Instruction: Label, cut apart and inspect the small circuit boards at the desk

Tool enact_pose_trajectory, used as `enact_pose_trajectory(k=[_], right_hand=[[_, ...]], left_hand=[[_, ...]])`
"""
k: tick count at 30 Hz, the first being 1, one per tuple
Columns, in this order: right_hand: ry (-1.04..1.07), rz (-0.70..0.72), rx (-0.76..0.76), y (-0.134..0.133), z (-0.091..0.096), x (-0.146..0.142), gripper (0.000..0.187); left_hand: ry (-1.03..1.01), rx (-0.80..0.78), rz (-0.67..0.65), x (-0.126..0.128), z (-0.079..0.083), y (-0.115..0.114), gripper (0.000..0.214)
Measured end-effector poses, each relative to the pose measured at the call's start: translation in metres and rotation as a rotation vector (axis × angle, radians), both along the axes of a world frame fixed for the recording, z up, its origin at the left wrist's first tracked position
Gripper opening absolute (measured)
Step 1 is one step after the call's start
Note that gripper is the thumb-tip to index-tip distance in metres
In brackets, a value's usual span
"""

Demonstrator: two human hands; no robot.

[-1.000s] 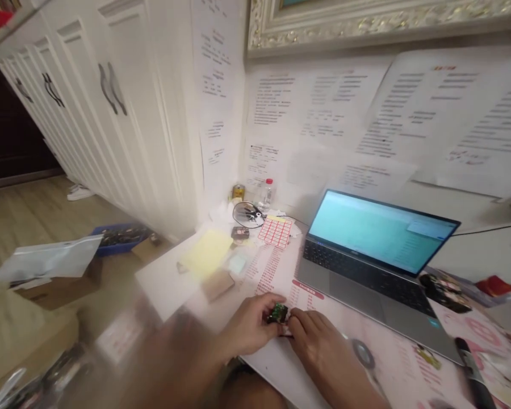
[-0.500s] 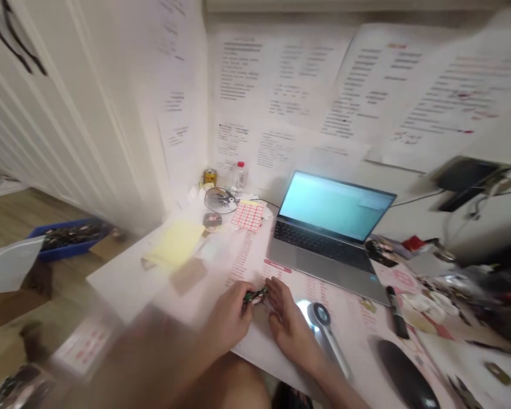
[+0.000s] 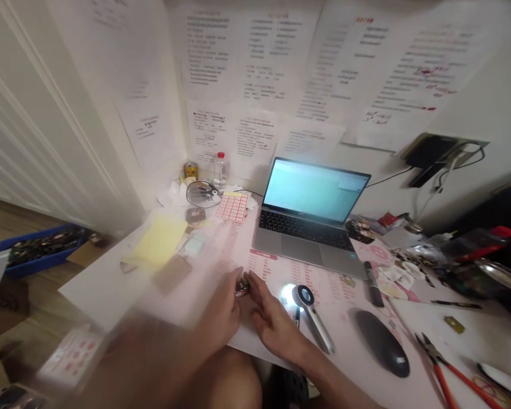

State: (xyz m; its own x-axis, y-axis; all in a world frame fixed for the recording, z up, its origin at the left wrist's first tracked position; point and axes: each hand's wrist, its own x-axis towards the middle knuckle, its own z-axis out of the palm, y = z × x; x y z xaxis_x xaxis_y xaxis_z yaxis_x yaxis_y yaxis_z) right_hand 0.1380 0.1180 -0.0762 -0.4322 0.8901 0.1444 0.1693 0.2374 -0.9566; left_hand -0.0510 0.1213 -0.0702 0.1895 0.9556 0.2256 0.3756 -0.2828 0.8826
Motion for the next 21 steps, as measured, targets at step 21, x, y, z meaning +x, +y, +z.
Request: enact_pose_trajectory(k=[21], right_hand=[[0.073,-0.147,-0.120,0.021,0.027,-0.010,0.034]], left_hand=[[-0.125,-0.328,0.001,-0.005,0.022,0.017,0.048]])
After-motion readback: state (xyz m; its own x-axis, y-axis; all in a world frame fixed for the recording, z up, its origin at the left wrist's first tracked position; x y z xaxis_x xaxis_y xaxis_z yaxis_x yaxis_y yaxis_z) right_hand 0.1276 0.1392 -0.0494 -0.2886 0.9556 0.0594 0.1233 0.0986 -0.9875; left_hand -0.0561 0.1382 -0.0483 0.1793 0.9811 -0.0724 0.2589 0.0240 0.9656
